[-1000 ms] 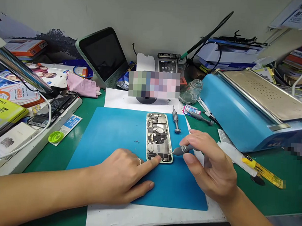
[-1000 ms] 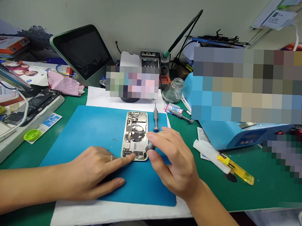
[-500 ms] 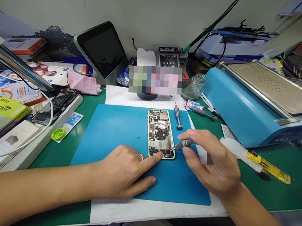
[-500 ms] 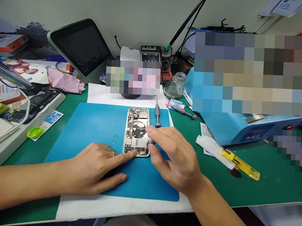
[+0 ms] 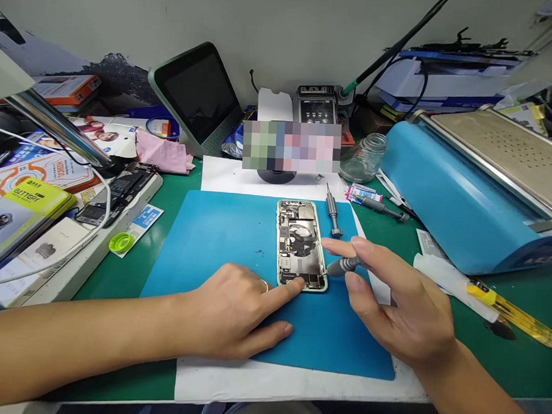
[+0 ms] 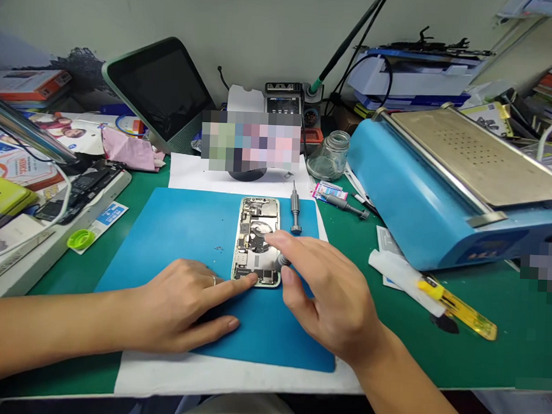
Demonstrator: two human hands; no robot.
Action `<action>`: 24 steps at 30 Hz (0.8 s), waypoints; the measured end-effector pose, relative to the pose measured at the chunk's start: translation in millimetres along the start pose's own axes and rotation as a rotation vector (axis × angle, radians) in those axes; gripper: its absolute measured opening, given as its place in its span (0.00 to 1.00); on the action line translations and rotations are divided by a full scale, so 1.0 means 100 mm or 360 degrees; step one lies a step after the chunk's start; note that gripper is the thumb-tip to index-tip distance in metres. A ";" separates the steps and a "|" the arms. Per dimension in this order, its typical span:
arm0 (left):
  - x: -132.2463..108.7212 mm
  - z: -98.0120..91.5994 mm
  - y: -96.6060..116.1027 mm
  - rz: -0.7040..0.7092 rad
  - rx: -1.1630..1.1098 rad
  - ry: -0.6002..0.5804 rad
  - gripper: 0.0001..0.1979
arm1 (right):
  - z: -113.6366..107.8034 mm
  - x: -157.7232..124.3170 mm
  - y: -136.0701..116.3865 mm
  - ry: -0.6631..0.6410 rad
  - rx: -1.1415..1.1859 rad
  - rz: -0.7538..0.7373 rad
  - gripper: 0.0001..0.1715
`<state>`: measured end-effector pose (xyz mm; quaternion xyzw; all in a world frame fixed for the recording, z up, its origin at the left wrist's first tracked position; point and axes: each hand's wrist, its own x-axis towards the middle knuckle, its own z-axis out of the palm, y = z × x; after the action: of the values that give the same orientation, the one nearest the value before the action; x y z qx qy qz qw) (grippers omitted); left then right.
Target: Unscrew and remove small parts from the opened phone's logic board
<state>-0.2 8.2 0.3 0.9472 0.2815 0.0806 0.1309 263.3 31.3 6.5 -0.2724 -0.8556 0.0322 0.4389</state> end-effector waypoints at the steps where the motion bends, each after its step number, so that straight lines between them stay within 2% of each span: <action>1: 0.00 0.00 0.00 -0.0002 -0.0002 0.0000 0.24 | 0.00 0.00 0.00 -0.0012 0.0008 -0.0019 0.45; 8: -0.02 0.00 0.00 -0.0007 -0.0040 -0.0021 0.24 | 0.00 -0.04 0.02 0.0018 0.0100 0.0028 0.43; 12: -0.02 0.00 -0.01 -0.0011 -0.0041 -0.0040 0.25 | -0.02 -0.01 0.01 0.0058 -0.0075 0.0066 0.41; 15: -0.01 0.01 -0.01 -0.0004 -0.0024 -0.0009 0.25 | -0.02 0.00 0.03 0.0103 -0.0150 -0.0021 0.40; 17: -0.01 0.00 -0.01 0.0001 -0.0014 0.0009 0.24 | 0.00 -0.01 0.04 0.0110 -0.0148 -0.0056 0.41; 20: 0.00 -0.01 0.00 -0.0003 0.0003 -0.0015 0.24 | 0.02 -0.05 0.04 0.0071 -0.0088 0.0032 0.48; 24: 0.00 -0.01 -0.01 -0.0014 -0.0014 -0.0060 0.25 | 0.05 -0.07 -0.01 0.0155 -0.0001 0.0088 0.50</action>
<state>-0.4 9.1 1.4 0.9467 0.2827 0.0632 0.1406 262.5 28.2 -1.5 -0.2974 -0.8254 0.0309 0.4789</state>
